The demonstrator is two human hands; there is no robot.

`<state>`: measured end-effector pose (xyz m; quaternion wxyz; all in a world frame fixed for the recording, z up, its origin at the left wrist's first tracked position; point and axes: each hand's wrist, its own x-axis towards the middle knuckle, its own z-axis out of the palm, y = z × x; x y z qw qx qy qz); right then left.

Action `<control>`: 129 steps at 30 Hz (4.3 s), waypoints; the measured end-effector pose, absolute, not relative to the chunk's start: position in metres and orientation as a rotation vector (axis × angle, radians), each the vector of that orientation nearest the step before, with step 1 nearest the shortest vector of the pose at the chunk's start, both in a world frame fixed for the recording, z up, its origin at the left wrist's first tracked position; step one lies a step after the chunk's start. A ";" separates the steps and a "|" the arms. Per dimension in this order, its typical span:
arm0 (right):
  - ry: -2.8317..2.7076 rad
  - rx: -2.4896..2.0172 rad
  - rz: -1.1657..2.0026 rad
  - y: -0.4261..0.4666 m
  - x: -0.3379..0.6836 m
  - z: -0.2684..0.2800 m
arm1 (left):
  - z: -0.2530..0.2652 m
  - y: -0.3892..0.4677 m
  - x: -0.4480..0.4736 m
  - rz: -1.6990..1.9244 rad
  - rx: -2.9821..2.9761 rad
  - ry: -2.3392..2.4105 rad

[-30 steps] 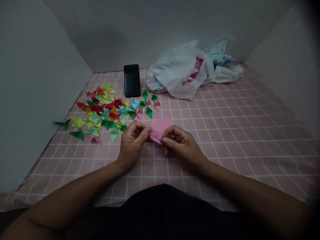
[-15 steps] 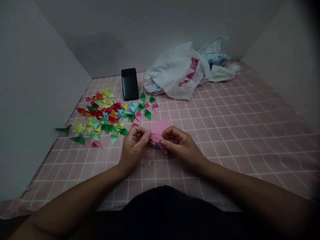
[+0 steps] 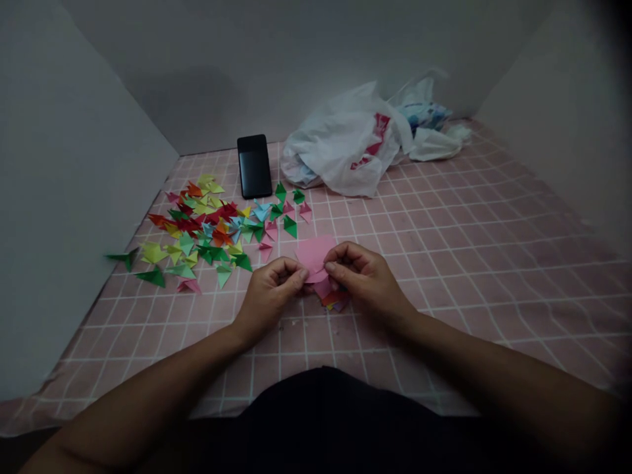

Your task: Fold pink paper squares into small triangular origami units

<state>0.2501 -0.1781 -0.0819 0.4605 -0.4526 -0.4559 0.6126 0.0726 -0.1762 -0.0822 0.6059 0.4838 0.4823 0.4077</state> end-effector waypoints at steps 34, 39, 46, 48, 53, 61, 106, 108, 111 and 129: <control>-1.275 -1.103 1.632 -0.182 0.247 -0.080 | -0.079 -0.179 0.073 0.956 1.207 1.102; -1.300 -1.088 1.627 -0.183 0.248 -0.080 | -0.078 -0.179 0.072 0.953 1.251 1.105; -1.298 -1.120 1.639 -0.183 0.247 -0.080 | -0.076 -0.180 0.071 0.923 1.274 1.096; -1.306 -1.118 1.634 -0.182 0.247 -0.080 | -0.076 -0.182 0.072 0.948 1.296 1.077; -1.311 -1.070 1.650 -0.183 0.249 -0.081 | -0.080 -0.183 0.075 0.965 1.275 1.038; -1.206 -1.040 1.701 -0.181 0.248 -0.084 | -0.083 -0.181 0.075 0.869 1.146 0.944; -0.959 -1.126 1.408 -0.175 0.251 -0.086 | -0.084 -0.173 0.068 0.948 1.288 1.120; -0.956 -1.130 1.411 -0.176 0.251 -0.085 | -0.084 -0.173 0.068 0.968 1.253 1.116; -0.956 -1.144 1.437 -0.178 0.251 -0.085 | -0.084 -0.175 0.071 0.950 1.232 1.097; -1.171 -1.035 1.737 -0.182 0.248 -0.094 | -0.082 -0.172 0.070 1.163 1.135 1.022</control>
